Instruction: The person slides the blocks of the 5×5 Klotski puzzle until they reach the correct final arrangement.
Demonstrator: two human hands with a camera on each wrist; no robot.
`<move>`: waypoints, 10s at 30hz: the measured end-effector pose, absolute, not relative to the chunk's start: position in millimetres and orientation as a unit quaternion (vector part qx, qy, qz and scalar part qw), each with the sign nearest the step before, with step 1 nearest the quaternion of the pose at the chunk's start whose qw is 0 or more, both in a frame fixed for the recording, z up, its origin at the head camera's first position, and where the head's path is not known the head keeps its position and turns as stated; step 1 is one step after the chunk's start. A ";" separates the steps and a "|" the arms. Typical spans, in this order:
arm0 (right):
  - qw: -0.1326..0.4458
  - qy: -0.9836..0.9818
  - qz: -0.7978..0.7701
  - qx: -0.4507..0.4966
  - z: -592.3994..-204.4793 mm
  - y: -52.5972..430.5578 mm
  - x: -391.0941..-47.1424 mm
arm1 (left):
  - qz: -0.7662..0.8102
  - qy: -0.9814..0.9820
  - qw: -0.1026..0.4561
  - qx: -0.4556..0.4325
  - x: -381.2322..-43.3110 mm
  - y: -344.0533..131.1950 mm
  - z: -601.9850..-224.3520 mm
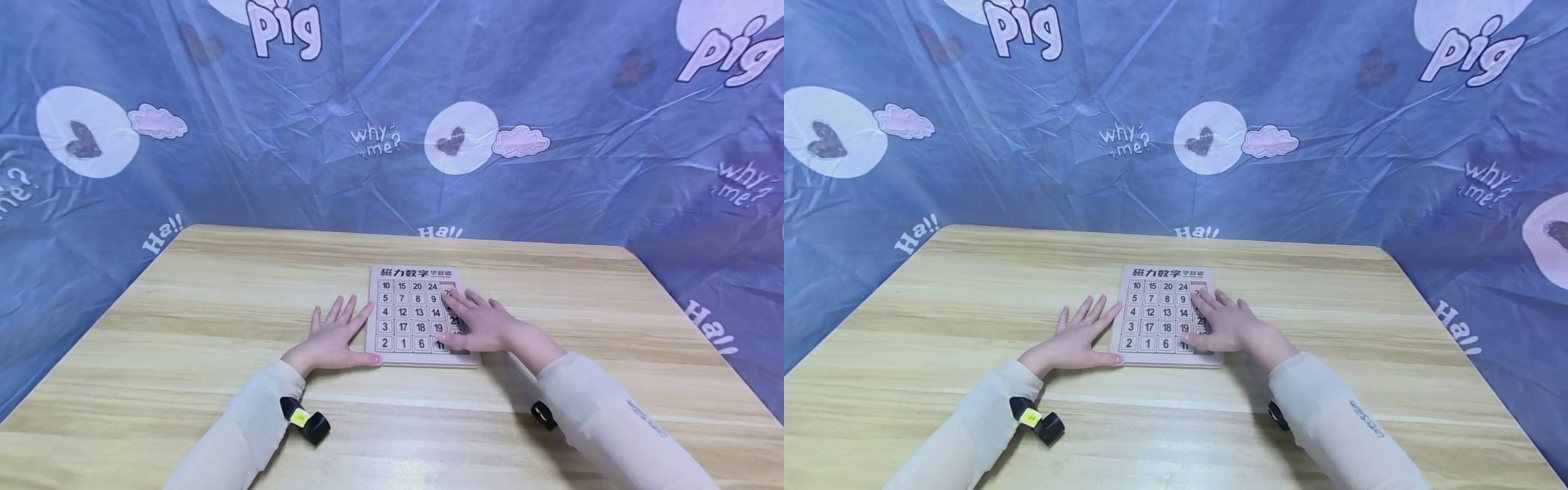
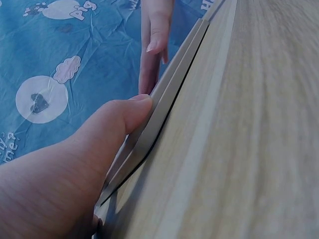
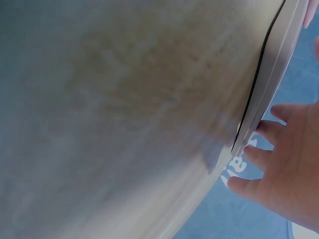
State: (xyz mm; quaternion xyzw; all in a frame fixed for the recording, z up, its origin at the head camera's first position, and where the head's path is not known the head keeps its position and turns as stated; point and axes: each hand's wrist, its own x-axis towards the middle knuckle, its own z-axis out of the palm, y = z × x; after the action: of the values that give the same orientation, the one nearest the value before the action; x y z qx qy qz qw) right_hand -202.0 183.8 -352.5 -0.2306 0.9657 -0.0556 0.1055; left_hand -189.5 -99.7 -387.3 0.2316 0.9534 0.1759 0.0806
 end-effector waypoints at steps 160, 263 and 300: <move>0.056 0.917 -0.043 -0.392 -334.7 162.2 -124.1 | 0.174 0.954 0.082 0.230 -190.0 -100.3 -388.3; 0.089 0.961 -0.096 -0.242 -351.0 188.8 -195.9 | 0.176 0.953 0.084 0.231 -190.3 -100.0 -386.6; 0.111 0.953 -0.038 -0.278 -344.1 86.6 -226.2 | 0.176 0.952 0.088 0.236 -189.6 -100.8 -384.8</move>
State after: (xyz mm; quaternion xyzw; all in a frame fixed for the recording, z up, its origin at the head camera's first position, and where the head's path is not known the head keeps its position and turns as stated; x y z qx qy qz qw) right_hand -226.2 86.6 -344.1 -0.2784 0.9533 -0.0381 0.1109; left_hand -189.6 -100.8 -384.8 0.2356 0.9518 0.1755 0.0884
